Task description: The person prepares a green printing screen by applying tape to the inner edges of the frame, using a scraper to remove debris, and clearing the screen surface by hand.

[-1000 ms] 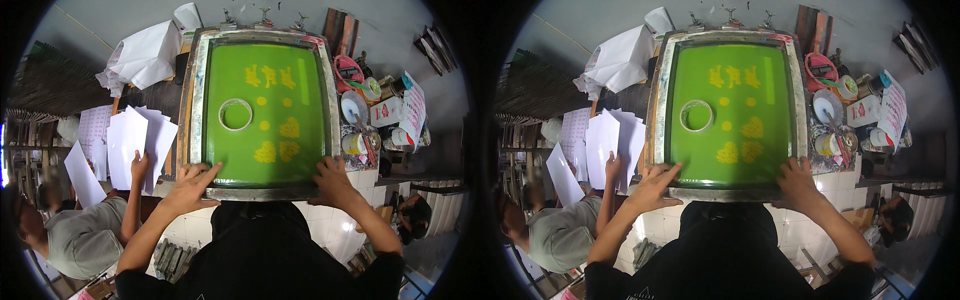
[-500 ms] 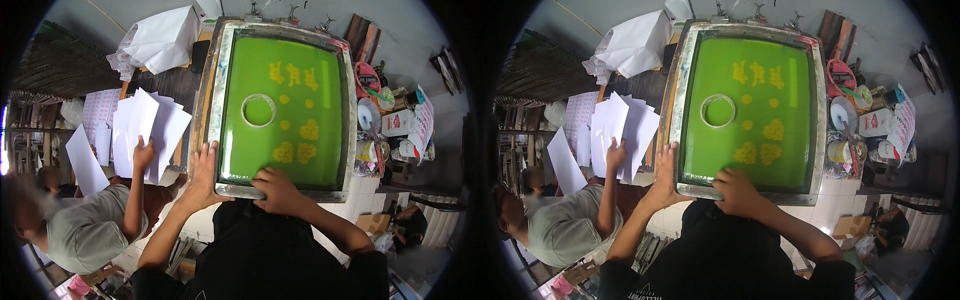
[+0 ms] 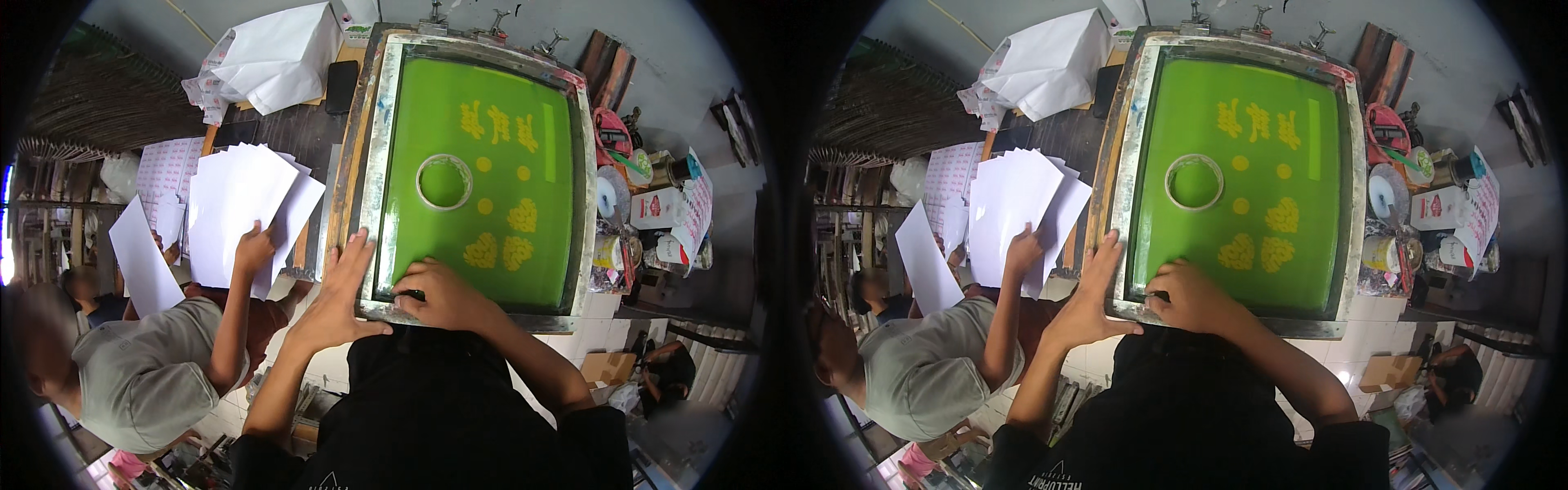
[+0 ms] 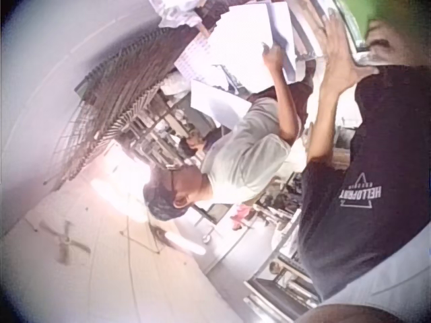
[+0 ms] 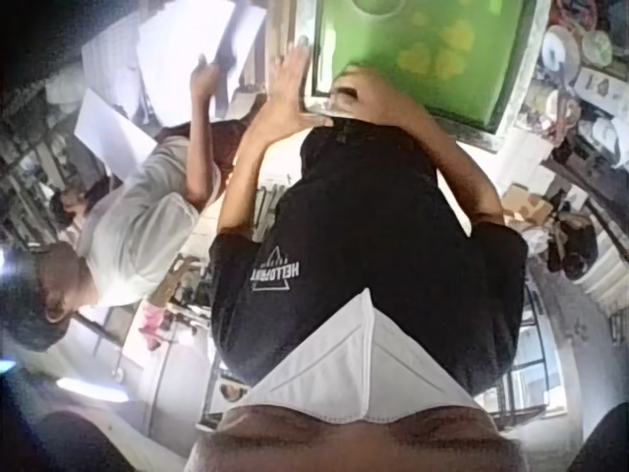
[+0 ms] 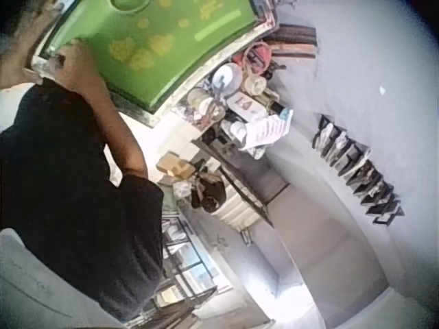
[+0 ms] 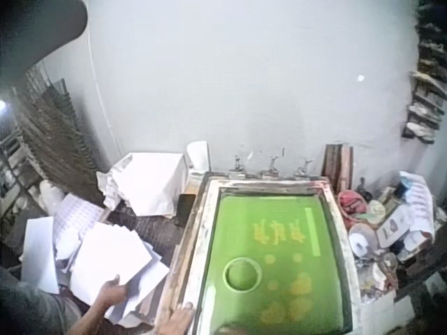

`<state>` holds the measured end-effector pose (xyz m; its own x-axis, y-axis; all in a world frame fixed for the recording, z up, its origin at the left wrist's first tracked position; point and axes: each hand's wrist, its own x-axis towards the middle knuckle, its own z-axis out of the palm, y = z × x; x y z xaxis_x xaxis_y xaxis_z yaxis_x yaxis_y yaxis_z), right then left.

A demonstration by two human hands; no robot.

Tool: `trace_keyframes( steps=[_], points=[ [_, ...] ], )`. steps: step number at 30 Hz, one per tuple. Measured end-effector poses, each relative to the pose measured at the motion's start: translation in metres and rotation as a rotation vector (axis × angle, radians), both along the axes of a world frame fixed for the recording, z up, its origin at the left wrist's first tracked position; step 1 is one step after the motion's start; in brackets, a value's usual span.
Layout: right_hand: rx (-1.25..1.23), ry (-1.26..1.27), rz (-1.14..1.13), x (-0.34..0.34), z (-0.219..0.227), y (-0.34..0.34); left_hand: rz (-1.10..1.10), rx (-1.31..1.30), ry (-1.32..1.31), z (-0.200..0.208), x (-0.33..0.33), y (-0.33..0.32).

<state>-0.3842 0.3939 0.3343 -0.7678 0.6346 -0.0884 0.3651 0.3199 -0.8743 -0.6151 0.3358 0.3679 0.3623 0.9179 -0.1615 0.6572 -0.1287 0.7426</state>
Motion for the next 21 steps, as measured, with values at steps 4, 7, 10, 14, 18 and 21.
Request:
trace_keyframes(
  steps=[4, 7, 10, 14, 18, 21],
  points=[
    [-0.173, 0.018, 0.034, -0.007, 0.001, 0.016, 0.044, -0.016, -0.005, 0.014, -0.012, -0.003],
    [-0.136, 0.039, 0.021, -0.016, -0.006, 0.018, 0.052, -0.02, 0.051, 0.023, -0.018, -0.004],
    [-0.1, -0.036, 0.084, -0.022, -0.007, 0.022, 0.042, 0.023, 0.086, 0.028, -0.02, -0.001],
    [-0.085, -0.173, 0.155, -0.026, -0.002, 0.025, 0.018, 0.011, 0.111, 0.033, -0.019, 0.005],
    [-0.1, -0.219, 0.157, -0.025, -0.003, 0.025, -0.051, 0.016, 0.175, 0.037, -0.015, 0.011],
    [-0.089, -0.076, 0.162, -0.019, -0.009, 0.026, -0.084, 0.018, 0.204, 0.039, -0.013, 0.015]
  ],
)
